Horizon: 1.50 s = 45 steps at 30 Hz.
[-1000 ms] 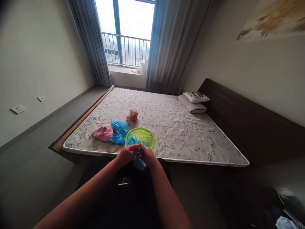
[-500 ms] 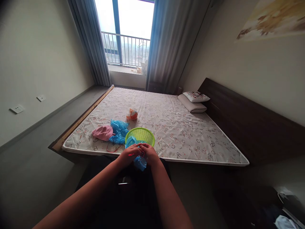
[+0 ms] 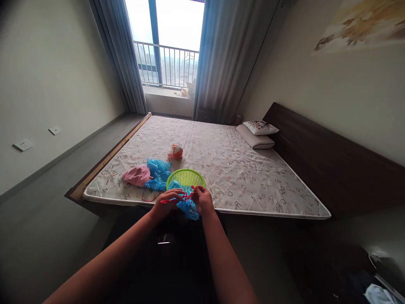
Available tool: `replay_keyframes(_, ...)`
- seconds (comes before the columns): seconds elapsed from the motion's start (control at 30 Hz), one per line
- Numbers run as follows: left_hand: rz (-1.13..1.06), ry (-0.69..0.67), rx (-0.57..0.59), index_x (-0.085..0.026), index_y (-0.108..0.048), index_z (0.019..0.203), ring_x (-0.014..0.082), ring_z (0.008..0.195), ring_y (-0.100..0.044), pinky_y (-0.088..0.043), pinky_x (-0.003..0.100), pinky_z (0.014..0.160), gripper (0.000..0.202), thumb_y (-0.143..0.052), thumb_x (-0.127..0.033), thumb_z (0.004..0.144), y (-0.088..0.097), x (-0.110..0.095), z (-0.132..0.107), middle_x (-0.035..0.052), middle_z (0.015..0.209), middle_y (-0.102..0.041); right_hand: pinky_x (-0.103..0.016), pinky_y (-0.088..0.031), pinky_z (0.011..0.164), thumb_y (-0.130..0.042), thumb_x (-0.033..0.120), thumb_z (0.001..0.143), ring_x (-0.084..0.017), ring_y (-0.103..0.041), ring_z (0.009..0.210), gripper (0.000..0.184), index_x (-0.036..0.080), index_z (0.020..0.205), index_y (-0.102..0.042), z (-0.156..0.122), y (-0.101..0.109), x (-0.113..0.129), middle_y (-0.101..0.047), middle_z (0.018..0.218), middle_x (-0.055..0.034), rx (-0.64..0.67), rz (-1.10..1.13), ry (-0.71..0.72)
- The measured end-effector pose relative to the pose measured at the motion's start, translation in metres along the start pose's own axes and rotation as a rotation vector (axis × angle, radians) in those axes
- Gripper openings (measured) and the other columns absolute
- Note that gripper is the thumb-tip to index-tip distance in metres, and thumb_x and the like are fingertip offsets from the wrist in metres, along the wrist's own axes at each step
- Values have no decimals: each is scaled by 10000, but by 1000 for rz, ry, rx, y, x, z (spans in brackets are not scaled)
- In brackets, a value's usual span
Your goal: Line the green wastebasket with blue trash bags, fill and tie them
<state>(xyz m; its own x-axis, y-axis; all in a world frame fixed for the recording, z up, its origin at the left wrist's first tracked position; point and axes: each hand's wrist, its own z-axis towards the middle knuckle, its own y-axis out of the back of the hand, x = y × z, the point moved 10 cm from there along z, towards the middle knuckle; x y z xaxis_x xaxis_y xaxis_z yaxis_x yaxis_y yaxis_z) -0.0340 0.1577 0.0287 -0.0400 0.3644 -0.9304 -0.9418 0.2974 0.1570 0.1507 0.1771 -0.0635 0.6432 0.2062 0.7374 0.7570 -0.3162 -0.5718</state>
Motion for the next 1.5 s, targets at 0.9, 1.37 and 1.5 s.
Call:
replay_keyframes(0.9,-787,445,-375,-178,-653,868,279,919,-820,-626,454,962,610,-1036,-587,626,26,78,2,115,925,-834,-269,-481,643,-826,622,806,-132,-561,681,455,214,948,-682,-14,-25,35,-647,806,11,175,-644,358)
replay_keyframes(1.37,-1296,488,-445,-192,-556,770,119,609,-562,-566,298,722,311,-601,-245,1073,29,69,14,-36,653,-477,-263,-275,628,-569,436,1082,-121,-440,645,482,190,670,-524,-42,-65,21,-521,666,21,412,-1436,441)
replay_keyframes(1.5,-1247,543,-311,-199,-474,709,104,505,-396,-407,237,528,388,-552,-264,1084,30,73,18,-54,603,-349,-284,-247,642,-546,465,1100,-126,-438,639,554,179,626,-522,-41,-53,9,-546,641,3,373,-1571,551)
